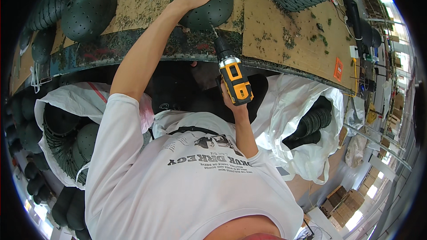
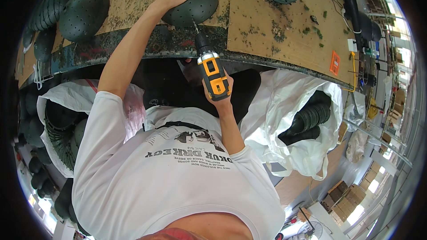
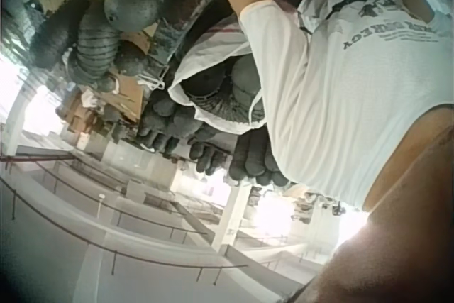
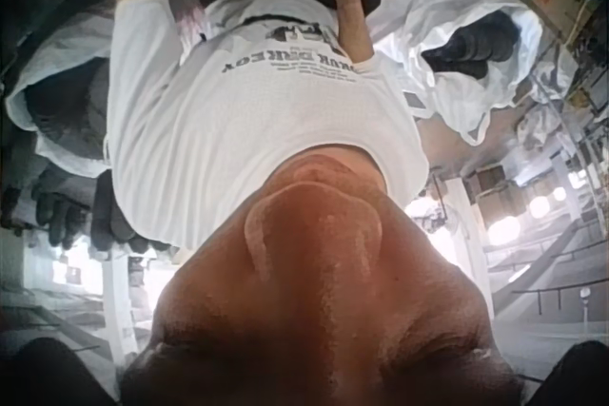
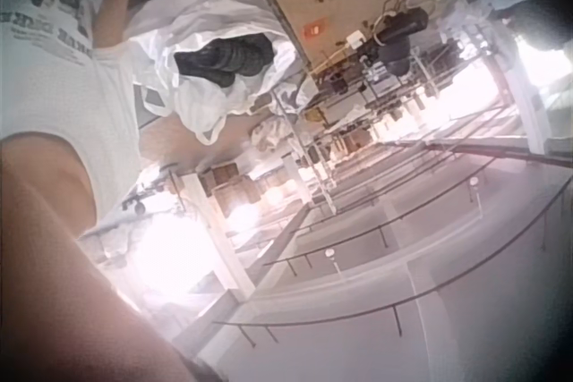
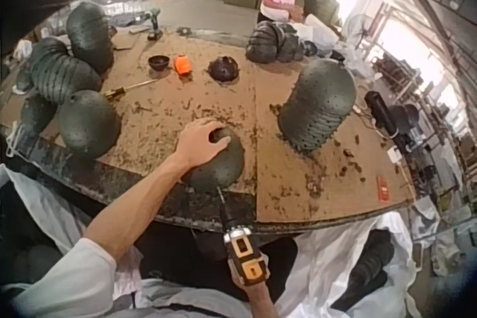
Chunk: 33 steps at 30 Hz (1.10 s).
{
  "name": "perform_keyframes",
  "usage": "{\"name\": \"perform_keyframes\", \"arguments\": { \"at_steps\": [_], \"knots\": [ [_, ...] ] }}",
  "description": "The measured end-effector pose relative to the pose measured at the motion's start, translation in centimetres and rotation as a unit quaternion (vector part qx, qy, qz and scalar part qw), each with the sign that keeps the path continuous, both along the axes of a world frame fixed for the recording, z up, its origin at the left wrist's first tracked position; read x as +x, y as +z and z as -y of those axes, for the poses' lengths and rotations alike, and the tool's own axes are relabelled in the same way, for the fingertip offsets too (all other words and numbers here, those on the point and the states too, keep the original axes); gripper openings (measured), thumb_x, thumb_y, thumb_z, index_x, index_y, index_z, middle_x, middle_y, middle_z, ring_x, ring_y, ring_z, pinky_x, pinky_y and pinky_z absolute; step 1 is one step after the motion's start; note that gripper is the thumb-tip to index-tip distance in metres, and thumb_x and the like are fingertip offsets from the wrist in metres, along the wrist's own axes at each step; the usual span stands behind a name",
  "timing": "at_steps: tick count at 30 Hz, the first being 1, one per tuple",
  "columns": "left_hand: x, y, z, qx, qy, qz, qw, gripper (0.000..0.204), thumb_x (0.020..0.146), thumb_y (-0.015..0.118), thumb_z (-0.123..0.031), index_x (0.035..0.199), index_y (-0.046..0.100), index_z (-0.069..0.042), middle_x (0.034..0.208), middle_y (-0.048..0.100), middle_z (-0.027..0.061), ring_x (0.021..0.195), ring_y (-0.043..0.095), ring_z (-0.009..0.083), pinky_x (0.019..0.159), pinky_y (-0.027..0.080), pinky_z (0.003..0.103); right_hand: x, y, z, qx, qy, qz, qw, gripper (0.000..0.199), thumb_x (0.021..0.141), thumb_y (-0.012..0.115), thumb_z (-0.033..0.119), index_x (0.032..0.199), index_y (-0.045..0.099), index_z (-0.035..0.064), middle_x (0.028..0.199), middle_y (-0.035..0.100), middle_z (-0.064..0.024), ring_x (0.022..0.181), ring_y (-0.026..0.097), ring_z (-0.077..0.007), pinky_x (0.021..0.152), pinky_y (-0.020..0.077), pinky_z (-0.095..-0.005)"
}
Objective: Drill holes into green plastic spherical shells using a power drill.
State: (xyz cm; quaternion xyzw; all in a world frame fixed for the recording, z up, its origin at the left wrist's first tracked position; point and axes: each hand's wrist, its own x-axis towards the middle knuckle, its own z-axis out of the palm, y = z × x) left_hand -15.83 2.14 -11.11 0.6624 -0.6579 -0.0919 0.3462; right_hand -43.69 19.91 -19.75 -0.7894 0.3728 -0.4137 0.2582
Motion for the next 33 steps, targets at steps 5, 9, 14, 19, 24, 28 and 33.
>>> {"name": "perform_keyframes", "arguments": {
  "at_steps": [5, 9, 14, 19, 24, 28, 33],
  "knots": [
    [-0.1, 0.1, 0.1, -0.006, -0.009, -0.014, 1.000, 0.050, 0.087, 0.064, -0.043, 0.119, 0.067, -0.005, 0.128, 0.062, 0.0160, 0.121, 0.055, 0.0339, 0.105, 0.042, 0.047, 0.0, 0.5, 0.3, -0.040, 0.008, -0.007, 0.999, 0.021, 0.078, 0.069, 0.000, 0.099, 0.063, -0.0020, 0.089, 0.068, -0.0102, 0.074, 0.068, -0.0247, 0.070, 0.0540, -0.0298],
    [0.2, -0.9, 0.2, -0.032, 0.007, 0.005, 0.999, 0.050, 0.087, 0.064, -0.044, 0.118, 0.067, -0.005, 0.128, 0.062, 0.0155, 0.122, 0.055, 0.0343, 0.106, 0.041, 0.047, 0.5, 1.8, 0.3, 0.012, 0.012, -0.002, 1.000, 0.024, 0.079, 0.069, 0.000, 0.102, 0.063, -0.0027, 0.091, 0.068, -0.0104, 0.075, 0.068, -0.0235, 0.071, 0.0538, -0.0285],
    [0.1, -0.6, 0.3, -0.021, 0.000, -0.003, 1.000, 0.049, 0.087, 0.064, -0.044, 0.118, 0.067, -0.006, 0.130, 0.061, 0.0150, 0.124, 0.053, 0.0353, 0.107, 0.040, 0.049, 0.2, 2.1, 0.4, 0.042, 0.004, -0.063, 0.997, 0.028, 0.078, 0.071, 0.001, 0.104, 0.061, -0.0029, 0.089, 0.068, -0.0090, 0.074, 0.068, -0.0207, 0.070, 0.0525, -0.0256],
    [-0.1, -0.6, 0.1, -0.025, 0.016, 0.000, 1.000, 0.047, 0.087, 0.064, -0.042, 0.119, 0.067, -0.007, 0.131, 0.060, 0.0148, 0.125, 0.053, 0.0354, 0.108, 0.039, 0.049, 2.2, 1.5, 2.3, 0.213, 0.004, 0.017, 0.977, 0.040, 0.072, 0.076, 0.005, 0.106, 0.057, 0.0007, 0.079, 0.067, -0.0099, 0.069, 0.069, -0.0230, 0.065, 0.0513, -0.0272],
    [-0.5, -0.3, 0.6, -0.025, 0.014, -0.001, 1.000, 0.048, 0.087, 0.065, -0.041, 0.118, 0.067, -0.006, 0.128, 0.062, 0.0157, 0.125, 0.053, 0.0352, 0.108, 0.039, 0.048, 2.8, 0.5, 4.3, -0.029, 0.017, -0.059, 0.998, 0.035, 0.072, 0.071, 0.002, 0.105, 0.059, -0.0001, 0.085, 0.068, -0.0115, 0.074, 0.070, -0.0278, 0.067, 0.0527, -0.0284],
    [0.0, -0.6, 0.2, -0.028, 0.014, -0.018, 0.999, 0.048, 0.087, 0.065, -0.042, 0.117, 0.068, -0.005, 0.128, 0.062, 0.0158, 0.125, 0.053, 0.0352, 0.108, 0.039, 0.048, 2.4, 0.8, 3.0, 0.061, 0.014, -0.045, 0.997, 0.031, 0.074, 0.071, 0.000, 0.103, 0.062, -0.0006, 0.087, 0.068, -0.0109, 0.076, 0.069, -0.0273, 0.069, 0.0531, -0.0286],
    [-0.2, -0.9, 0.1, -0.063, 0.014, 0.005, 0.998, 0.043, 0.087, 0.068, -0.037, 0.115, 0.069, -0.004, 0.125, 0.064, 0.0156, 0.121, 0.056, 0.0345, 0.105, 0.042, 0.048, -0.3, 1.7, -0.4, 0.041, -0.013, -0.086, 0.995, 0.018, 0.080, 0.074, 0.007, 0.099, 0.073, 0.0067, 0.097, 0.073, -0.0069, 0.089, 0.069, -0.0276, 0.081, 0.0535, -0.0379]
  ]
}}
